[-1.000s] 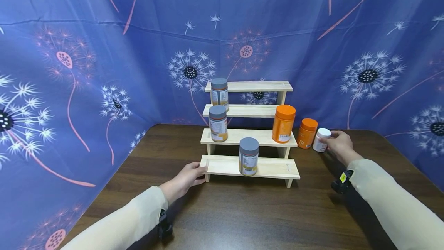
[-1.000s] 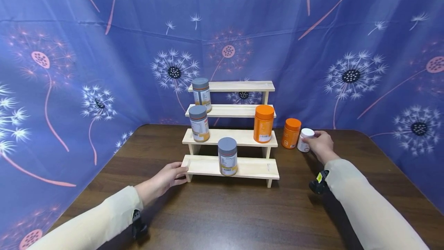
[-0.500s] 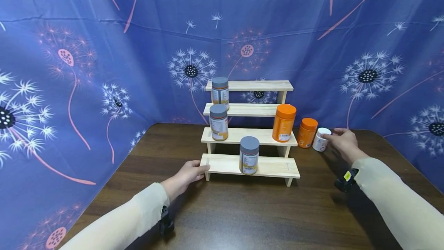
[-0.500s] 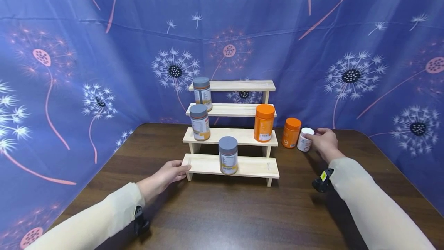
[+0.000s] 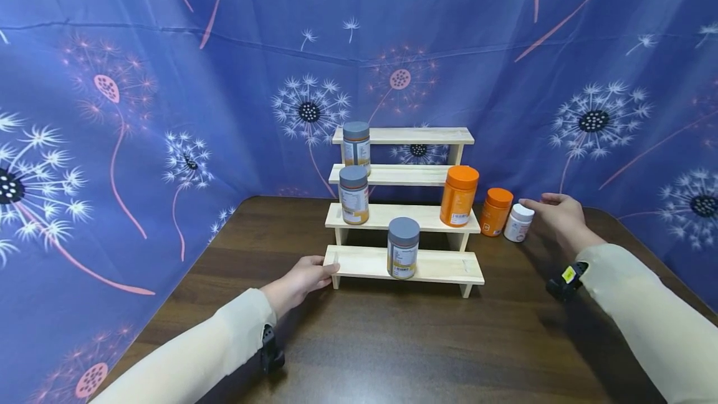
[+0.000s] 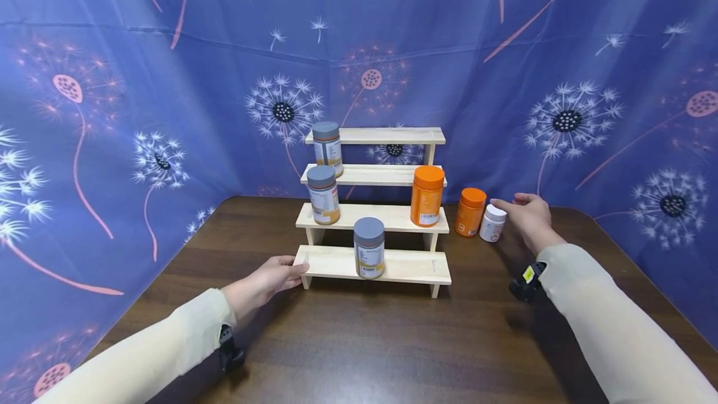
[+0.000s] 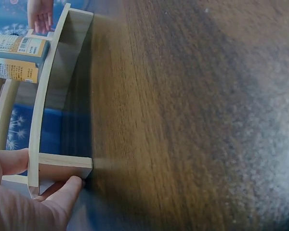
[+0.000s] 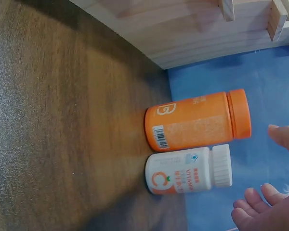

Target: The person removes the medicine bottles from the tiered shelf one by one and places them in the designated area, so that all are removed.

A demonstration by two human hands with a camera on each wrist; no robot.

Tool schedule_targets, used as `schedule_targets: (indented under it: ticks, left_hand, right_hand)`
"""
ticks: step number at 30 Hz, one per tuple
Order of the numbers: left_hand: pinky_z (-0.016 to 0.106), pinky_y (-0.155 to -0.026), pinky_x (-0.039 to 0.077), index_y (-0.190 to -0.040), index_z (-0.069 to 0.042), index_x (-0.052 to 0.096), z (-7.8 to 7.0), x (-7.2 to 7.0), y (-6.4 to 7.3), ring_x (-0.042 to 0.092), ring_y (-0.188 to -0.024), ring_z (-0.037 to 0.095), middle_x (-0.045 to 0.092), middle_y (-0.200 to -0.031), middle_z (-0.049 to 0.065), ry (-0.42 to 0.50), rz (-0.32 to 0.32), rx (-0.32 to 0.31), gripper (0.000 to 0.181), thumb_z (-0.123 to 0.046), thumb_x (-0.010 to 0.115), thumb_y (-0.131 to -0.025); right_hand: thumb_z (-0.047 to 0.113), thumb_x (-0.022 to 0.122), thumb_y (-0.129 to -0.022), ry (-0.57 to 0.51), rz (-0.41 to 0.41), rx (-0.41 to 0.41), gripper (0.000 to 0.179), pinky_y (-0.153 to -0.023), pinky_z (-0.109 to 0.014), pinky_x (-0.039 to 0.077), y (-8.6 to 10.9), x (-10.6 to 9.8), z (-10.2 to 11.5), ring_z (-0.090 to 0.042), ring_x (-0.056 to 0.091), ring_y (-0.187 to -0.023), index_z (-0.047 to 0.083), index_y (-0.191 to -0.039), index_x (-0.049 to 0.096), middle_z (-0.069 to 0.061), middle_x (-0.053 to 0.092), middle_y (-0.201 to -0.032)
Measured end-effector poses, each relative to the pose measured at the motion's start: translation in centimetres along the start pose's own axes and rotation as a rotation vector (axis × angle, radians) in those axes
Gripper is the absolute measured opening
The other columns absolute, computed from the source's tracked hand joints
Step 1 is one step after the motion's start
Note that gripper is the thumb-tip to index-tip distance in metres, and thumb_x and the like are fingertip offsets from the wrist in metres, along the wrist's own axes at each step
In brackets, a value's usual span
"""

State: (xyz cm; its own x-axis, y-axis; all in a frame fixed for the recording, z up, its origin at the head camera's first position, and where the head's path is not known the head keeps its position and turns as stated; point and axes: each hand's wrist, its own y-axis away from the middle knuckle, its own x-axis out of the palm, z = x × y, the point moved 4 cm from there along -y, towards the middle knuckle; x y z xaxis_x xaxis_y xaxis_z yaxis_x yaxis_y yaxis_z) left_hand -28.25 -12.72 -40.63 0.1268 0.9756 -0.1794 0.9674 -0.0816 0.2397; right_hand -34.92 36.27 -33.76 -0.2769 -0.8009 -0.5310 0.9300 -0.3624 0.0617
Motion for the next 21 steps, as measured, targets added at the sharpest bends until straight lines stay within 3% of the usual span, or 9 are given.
schedule_targets:
  ticks: [15,21]
  left_hand:
    - [0.043,-0.106,0.048,-0.127,0.015,0.049,0.3,0.0,-0.2,0.059,-0.101,0.019,0.063,-0.114,0.021,0.017,-0.014,-0.004,0.039,-0.006,0.059,-0.095]
    - [0.044,-0.106,0.049,-0.129,0.015,0.048,0.2,0.1,-0.2,0.059,-0.104,0.019,0.063,-0.118,0.023,-0.046,-0.009,0.021,0.04,-0.008,0.057,-0.097]
  right_hand:
    - [0.059,0.056,-0.089,0.045,-0.026,-0.138,0.094,-0.112,-0.06,0.034,1.1,-0.7,4.1,-0.047,0.032,-0.134,-0.004,-0.15,0.022,-0.032,0.028,-0.151]
    - [0.061,0.056,-0.088,0.045,-0.021,-0.182,0.094,-0.112,-0.061,0.034,1.3,-0.8,5.1,-0.047,0.034,-0.133,-0.003,-0.15,0.025,-0.031,0.03,-0.15]
